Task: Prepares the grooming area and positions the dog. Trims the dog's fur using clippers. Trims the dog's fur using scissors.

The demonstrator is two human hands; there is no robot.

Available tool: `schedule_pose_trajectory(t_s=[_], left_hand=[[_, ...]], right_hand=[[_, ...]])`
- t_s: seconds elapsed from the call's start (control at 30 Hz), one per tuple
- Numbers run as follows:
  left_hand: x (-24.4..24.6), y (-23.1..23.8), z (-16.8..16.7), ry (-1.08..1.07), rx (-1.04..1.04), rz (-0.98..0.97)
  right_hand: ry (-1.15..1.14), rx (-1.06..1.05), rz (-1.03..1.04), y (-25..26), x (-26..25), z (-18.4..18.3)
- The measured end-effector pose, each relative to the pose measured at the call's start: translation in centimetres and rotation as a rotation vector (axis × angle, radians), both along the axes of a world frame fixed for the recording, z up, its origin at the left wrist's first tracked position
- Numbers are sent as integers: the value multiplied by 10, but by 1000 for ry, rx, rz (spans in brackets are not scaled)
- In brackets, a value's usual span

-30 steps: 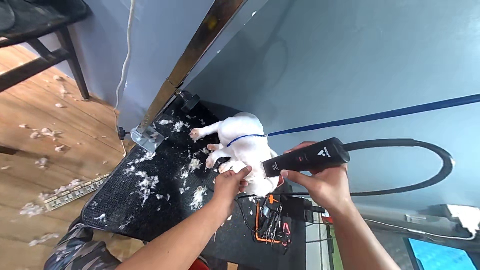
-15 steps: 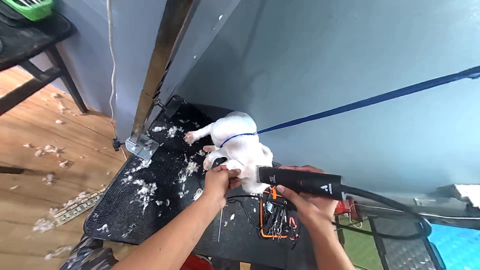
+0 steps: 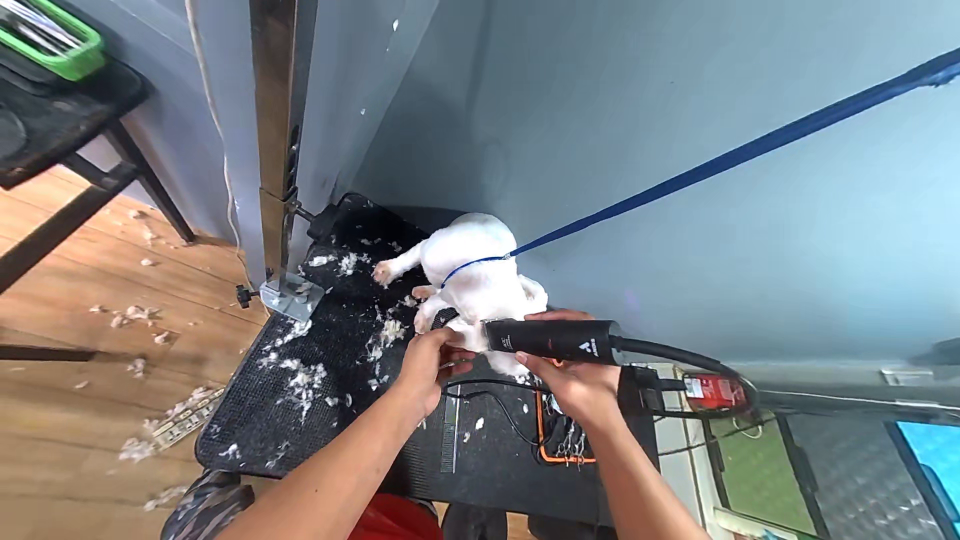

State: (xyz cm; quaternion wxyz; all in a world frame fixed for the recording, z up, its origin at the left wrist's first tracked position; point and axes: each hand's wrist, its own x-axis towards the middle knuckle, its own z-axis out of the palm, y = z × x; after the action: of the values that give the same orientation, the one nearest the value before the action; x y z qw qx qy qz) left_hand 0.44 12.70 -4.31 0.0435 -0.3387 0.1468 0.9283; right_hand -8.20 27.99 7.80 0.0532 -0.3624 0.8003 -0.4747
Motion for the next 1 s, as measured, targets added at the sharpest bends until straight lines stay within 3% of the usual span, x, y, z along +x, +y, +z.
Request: schedule_pose_trajectory(t_s=[0.23, 0.37, 0.43, 0.47, 0.6, 0.7, 0.77, 0.83, 0.9, 1.0], left_hand=[[-6, -3, 1, 21, 72, -42], [-11, -4, 1, 59, 24, -78], [-9, 1, 0, 141, -197, -28], [-7, 3, -5, 222, -412, 6], [-13, -10, -29, 536, -1621, -14], [-26, -17, -38, 787, -2155, 21], [-33, -16, -41, 868, -2236, 52], [-38, -20, -36, 954, -2172, 28], [-43, -31, -23, 1041, -2079, -120], [-52, -49, 6, 1097, -2014, -412]], right_hand=[[7, 28, 128, -21, 7, -15], [-126, -13, 299, 8, 4, 0], [-204, -142, 258, 33, 6, 15], [-225, -228, 203, 44, 9, 20], [-378, -610, -137, 73, 36, 13], [-570, -752, -367, 74, 61, 6], [-623, -786, -438, 74, 74, 2], [-596, -855, -471, 74, 85, -4], [-550, -909, -539, 73, 95, -9], [-514, -787, -613, 70, 103, -17]])
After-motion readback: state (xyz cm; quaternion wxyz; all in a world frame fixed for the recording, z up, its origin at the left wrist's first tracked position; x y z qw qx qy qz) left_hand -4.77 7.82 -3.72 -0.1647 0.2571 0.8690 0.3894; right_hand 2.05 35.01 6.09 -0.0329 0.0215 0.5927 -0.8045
